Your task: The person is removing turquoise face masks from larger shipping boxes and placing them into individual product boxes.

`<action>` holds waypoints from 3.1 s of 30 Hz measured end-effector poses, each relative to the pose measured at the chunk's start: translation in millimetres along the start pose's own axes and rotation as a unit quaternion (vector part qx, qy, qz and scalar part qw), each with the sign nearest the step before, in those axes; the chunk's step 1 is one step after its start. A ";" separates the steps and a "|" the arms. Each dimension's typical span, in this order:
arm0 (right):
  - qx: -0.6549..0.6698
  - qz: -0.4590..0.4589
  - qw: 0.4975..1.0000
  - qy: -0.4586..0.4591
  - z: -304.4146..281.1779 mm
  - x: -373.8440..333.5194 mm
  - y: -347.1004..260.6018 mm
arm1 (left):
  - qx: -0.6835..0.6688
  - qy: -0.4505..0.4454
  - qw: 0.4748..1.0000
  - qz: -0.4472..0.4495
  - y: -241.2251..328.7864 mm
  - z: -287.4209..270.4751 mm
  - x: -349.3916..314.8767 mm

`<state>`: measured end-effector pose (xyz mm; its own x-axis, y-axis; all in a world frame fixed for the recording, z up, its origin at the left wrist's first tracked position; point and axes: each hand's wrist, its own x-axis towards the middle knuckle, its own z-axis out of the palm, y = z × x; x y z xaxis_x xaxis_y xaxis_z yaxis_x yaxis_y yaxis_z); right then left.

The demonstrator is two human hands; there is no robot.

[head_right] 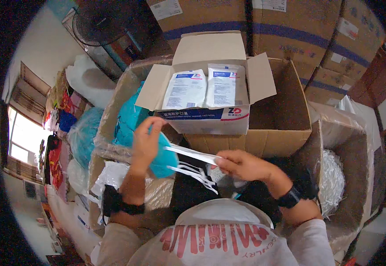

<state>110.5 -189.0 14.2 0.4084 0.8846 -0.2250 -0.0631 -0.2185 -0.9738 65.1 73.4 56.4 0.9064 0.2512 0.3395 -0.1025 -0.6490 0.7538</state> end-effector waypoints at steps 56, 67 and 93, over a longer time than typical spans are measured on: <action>0.123 0.256 0.956 0.080 -25.5 -98.7 -23.4 | -0.364 -0.101 0.891 -0.253 -35.7 27.2 -69.4; 0.052 -0.069 0.995 0.045 9.7 62.6 -7.4 | -0.462 -0.103 0.874 -0.109 57.7 -7.8 23.6; 0.521 -0.027 0.841 -0.140 71.8 55.9 16.0 | -0.364 0.113 0.911 -0.159 -18.5 -57.7 28.2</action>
<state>67.0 -113.5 -16.3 0.2150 0.9759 -0.0374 -0.8757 0.1757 -0.4498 68.9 133.9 84.5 0.8392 0.5373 0.0838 -0.1683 0.1101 0.9796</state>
